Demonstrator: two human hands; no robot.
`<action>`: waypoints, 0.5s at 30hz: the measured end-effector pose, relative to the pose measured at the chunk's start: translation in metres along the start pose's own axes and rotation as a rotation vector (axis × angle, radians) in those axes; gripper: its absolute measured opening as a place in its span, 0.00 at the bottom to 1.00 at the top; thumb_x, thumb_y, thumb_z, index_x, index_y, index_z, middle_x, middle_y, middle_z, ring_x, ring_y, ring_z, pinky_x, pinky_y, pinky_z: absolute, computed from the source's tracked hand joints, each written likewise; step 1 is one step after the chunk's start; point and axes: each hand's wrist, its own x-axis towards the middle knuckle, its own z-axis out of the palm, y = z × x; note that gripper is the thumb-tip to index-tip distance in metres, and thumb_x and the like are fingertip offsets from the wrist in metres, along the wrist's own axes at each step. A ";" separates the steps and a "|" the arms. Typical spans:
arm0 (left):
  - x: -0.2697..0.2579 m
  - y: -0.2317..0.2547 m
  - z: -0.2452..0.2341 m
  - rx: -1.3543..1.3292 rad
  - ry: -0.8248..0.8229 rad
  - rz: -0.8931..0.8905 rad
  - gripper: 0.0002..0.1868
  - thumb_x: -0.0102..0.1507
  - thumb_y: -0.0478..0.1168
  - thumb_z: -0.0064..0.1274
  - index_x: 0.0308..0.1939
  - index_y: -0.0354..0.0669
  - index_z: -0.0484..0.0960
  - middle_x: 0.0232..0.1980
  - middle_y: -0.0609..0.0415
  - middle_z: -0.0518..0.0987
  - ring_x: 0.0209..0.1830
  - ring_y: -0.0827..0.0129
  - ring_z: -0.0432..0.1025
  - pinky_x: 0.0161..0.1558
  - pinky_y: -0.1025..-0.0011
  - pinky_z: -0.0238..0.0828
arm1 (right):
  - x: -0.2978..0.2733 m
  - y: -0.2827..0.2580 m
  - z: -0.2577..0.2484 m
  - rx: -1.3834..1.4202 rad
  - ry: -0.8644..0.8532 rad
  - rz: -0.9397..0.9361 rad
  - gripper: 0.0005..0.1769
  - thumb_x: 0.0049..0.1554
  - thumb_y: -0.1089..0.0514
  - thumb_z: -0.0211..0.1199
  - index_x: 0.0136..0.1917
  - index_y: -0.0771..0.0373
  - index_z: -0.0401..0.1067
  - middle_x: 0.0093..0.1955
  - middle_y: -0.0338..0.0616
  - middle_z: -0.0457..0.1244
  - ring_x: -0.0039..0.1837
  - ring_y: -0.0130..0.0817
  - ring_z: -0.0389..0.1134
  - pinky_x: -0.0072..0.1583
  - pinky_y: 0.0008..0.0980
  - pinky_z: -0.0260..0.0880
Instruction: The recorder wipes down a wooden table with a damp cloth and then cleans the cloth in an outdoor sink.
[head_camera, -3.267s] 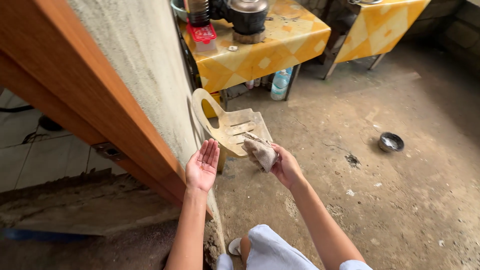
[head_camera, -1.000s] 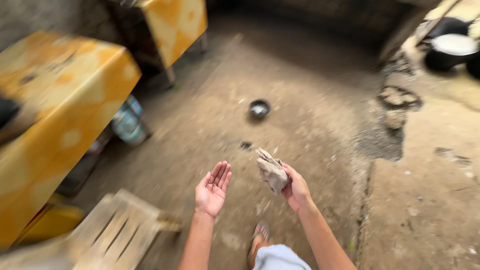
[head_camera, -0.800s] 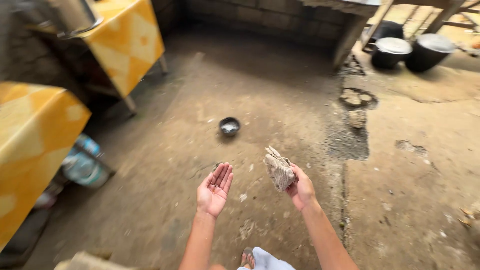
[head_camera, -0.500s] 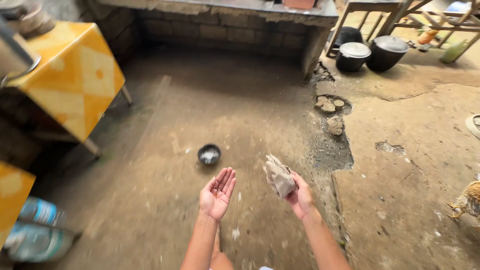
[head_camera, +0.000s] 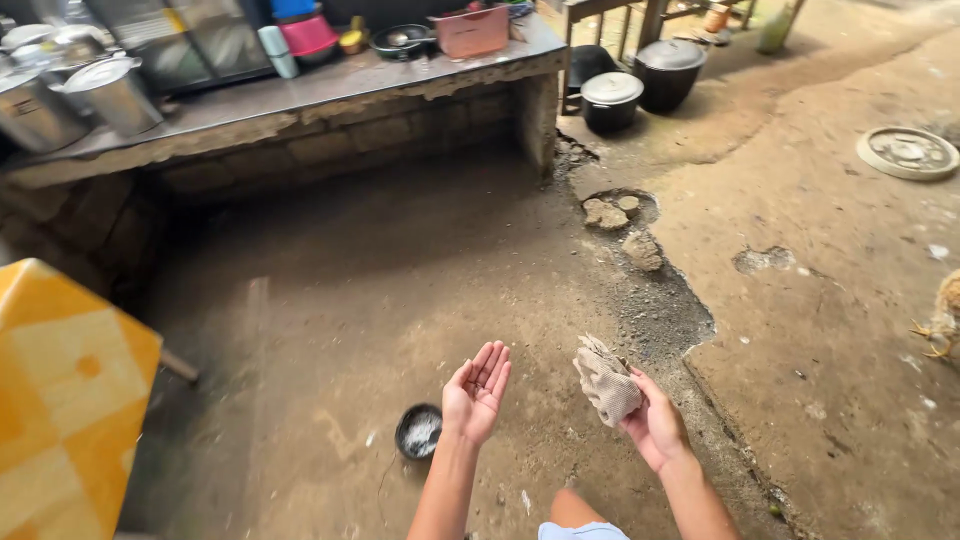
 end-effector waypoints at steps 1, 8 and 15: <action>0.024 0.003 0.006 -0.005 -0.012 -0.018 0.25 0.71 0.40 0.31 0.63 0.23 0.72 0.67 0.35 0.75 0.70 0.49 0.68 0.70 0.55 0.66 | 0.014 -0.010 0.006 0.023 0.047 -0.008 0.25 0.65 0.51 0.45 0.73 0.60 0.62 0.62 0.51 0.65 0.59 0.37 0.66 0.57 0.38 0.71; 0.190 0.024 0.048 -0.027 -0.018 -0.018 0.24 0.72 0.40 0.31 0.63 0.24 0.72 0.68 0.35 0.74 0.71 0.49 0.68 0.70 0.55 0.66 | 0.193 -0.052 0.017 0.113 0.046 -0.046 0.24 0.65 0.51 0.48 0.72 0.57 0.64 0.63 0.43 0.65 0.59 0.33 0.67 0.57 0.37 0.70; 0.343 0.060 0.119 -0.083 0.000 0.060 0.25 0.72 0.39 0.29 0.64 0.25 0.72 0.69 0.38 0.73 0.72 0.52 0.66 0.71 0.57 0.65 | 0.379 -0.156 0.072 0.062 -0.058 -0.030 0.23 0.64 0.50 0.48 0.69 0.59 0.65 0.60 0.42 0.67 0.56 0.33 0.69 0.56 0.38 0.71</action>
